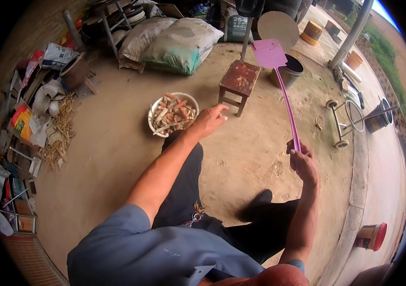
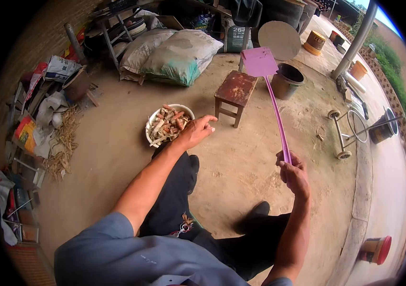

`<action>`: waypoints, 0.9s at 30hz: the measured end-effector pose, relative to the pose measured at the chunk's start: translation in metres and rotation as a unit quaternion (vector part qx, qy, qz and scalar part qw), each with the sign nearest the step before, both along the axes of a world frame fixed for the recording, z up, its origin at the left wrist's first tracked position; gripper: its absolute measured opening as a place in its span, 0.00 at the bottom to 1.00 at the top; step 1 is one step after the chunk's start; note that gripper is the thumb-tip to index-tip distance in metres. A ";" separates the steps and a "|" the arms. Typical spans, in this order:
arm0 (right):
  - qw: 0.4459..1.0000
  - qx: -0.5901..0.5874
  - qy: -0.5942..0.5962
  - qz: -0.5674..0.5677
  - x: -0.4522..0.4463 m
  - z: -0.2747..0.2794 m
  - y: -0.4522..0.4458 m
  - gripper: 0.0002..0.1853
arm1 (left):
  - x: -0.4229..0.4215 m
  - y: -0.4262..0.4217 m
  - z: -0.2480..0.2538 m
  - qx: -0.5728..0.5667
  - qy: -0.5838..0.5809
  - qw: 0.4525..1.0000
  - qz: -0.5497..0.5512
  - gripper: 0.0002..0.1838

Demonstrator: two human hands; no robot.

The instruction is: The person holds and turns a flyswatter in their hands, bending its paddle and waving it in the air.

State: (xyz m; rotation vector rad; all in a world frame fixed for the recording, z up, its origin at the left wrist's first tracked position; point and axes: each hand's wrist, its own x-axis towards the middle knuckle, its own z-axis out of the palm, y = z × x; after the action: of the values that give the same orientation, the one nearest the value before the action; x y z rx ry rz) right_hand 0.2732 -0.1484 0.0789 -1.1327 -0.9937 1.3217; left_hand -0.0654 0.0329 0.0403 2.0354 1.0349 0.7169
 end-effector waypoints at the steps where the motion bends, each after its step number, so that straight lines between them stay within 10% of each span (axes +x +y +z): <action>1: 1.000 0.000 0.003 0.010 -0.001 0.000 0.000 0.16 | 0.000 0.000 0.002 -0.013 -0.028 1.000 0.003 0.22; 27: 0.974 -0.108 -0.081 0.180 -0.047 -0.005 0.006 0.17 | -0.004 0.007 0.014 -0.279 -0.360 0.888 -0.059 0.27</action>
State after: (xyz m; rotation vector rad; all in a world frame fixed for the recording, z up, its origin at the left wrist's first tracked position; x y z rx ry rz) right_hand 0.2257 -0.1423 0.0736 -1.2817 -1.2402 1.6794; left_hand -0.0699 0.0399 0.0542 1.1640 0.5713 0.8868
